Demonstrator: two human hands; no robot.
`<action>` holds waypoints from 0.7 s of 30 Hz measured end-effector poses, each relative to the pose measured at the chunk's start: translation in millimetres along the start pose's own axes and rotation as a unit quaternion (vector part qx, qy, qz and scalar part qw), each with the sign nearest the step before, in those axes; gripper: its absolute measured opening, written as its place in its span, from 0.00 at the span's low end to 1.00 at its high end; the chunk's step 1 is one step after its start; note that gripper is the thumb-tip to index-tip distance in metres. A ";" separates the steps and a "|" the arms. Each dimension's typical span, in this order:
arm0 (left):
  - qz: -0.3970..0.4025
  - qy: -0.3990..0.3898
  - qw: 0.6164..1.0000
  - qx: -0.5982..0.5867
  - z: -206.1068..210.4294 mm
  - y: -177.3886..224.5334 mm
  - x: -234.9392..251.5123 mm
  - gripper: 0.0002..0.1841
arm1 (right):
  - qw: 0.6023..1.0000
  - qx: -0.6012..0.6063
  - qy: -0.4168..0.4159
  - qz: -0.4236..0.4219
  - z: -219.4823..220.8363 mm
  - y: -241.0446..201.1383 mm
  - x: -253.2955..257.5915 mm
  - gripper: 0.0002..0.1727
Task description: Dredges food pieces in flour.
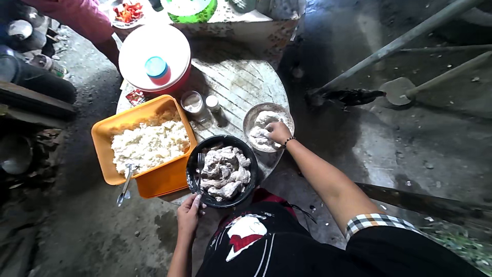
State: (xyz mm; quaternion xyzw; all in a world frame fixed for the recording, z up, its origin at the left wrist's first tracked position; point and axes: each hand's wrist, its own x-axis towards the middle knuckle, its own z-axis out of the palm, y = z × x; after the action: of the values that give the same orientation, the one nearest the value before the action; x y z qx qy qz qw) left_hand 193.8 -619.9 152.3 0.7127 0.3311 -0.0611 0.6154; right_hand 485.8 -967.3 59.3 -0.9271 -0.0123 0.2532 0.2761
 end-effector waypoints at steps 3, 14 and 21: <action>0.002 -0.003 1.000 0.014 1.6 3.7 0.8 0.13 | 0.996 -0.082 0.017 0.014 -4.7 -3.2 -5.6 0.15; 0.004 -0.008 1.000 0.002 7.8 9.5 6.4 0.12 | 0.996 -0.082 0.013 0.039 -0.7 -24.0 -11.3 0.20; 0.016 -0.018 1.000 0.008 4.9 13.2 3.5 0.12 | 0.998 0.036 0.045 0.033 -14.8 -47.0 -27.5 0.20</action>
State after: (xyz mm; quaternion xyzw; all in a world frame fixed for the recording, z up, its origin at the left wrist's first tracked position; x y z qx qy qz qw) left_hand 205.3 -623.3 160.4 0.7215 0.3081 -0.0663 0.6165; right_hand 474.4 -939.4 107.0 -0.9271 0.0398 0.2201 0.3009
